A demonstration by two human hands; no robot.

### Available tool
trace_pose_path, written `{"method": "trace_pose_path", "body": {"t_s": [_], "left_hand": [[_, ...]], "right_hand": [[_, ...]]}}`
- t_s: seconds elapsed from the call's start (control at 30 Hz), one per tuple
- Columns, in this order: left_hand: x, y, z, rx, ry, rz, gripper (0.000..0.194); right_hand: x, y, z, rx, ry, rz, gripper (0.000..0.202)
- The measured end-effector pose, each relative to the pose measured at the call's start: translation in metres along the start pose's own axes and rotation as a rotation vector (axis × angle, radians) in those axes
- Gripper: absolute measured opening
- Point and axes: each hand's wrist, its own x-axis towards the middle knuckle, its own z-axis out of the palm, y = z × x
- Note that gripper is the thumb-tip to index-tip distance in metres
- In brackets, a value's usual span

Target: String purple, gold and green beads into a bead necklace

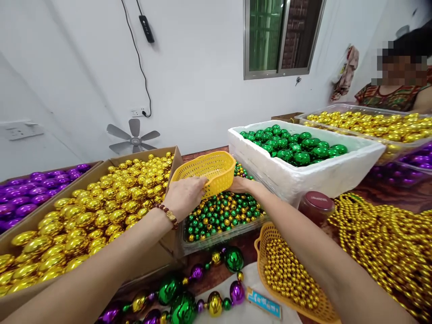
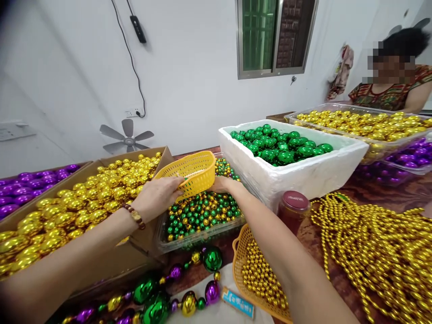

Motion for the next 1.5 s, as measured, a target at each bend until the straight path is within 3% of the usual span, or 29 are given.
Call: {"method": "trace_pose_path", "body": {"t_s": [0.17,0.47,0.6,0.8,1.07,1.33,1.5], "left_hand": [[-0.006,0.012,0.004,0.009,-0.021,0.009,0.014],[-0.008,0.033,0.008,0.000,0.018,0.022,0.020],[-0.010,0.028,0.002,0.015,0.046,0.009,0.024],[-0.027,0.014,0.005,0.022,-0.003,0.036,0.017],[-0.044,0.009,0.019,-0.072,-0.022,0.112,0.017],[-0.042,0.005,0.006,-0.077,0.043,0.122,0.037],[-0.047,0.009,0.002,-0.051,0.077,0.138,0.028]], "right_hand": [[-0.037,0.007,0.002,0.034,-0.034,-0.018,0.026],[-0.098,-0.012,-0.012,-0.077,0.171,-0.012,0.025],[-0.102,-0.038,-0.001,-0.133,0.212,0.034,0.024],[-0.090,-0.069,0.018,-0.167,0.285,0.148,0.025],[-0.108,-0.061,0.021,-0.129,0.408,0.127,0.023],[-0.145,-0.057,0.021,0.021,0.546,0.140,0.019],[-0.167,-0.070,0.024,0.127,0.573,0.104,0.017]]}}
